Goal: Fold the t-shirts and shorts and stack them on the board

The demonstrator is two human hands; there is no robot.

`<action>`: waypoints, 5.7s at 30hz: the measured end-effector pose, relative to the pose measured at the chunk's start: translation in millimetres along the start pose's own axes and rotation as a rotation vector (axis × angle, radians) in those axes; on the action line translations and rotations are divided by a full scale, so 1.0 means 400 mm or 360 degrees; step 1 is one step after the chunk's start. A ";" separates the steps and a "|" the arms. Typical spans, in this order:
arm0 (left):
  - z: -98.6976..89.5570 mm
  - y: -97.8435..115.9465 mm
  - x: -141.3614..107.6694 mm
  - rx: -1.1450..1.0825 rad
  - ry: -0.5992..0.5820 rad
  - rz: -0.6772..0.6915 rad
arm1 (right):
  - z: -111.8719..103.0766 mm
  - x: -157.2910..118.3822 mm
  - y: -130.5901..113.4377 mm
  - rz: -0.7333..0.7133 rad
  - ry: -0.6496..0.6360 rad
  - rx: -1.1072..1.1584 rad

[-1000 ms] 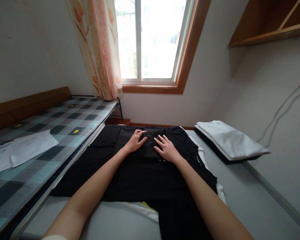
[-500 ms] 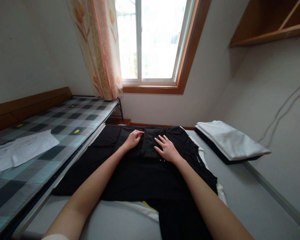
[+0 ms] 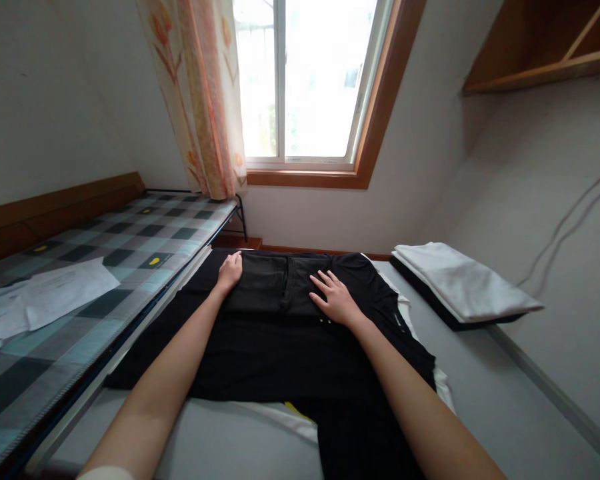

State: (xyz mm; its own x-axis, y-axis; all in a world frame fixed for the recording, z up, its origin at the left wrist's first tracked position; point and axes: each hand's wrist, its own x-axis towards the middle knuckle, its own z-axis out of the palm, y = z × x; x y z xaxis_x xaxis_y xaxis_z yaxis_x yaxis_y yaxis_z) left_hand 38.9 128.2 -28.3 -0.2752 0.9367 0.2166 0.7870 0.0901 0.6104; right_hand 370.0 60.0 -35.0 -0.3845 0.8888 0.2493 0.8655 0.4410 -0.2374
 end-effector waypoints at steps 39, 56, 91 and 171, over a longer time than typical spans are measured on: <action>0.090 0.176 -0.172 0.0473 -0.0683 0.1119 | -0.056 0.030 0.023 0.0993 -0.0022 0.0411; 0.042 0.199 -0.161 0.0418 -0.0724 0.1166 | -0.110 0.103 -0.003 0.1045 0.0020 0.1115; 0.060 0.300 -0.215 -0.1284 -0.1033 -0.0393 | -0.158 -0.015 0.010 -0.0016 -0.0079 0.0420; 0.143 0.255 -0.286 0.0374 -0.0518 0.0960 | -0.028 0.103 0.077 0.0208 -0.0193 -0.0104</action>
State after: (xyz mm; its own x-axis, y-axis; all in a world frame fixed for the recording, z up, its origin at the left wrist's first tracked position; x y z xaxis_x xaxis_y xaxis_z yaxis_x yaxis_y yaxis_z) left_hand 182.0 49.6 -34.3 0.3942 0.8961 0.2037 0.8579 -0.4384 0.2682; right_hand 384.4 108.9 -21.4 -0.2997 0.9483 0.1044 0.9281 0.3152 -0.1981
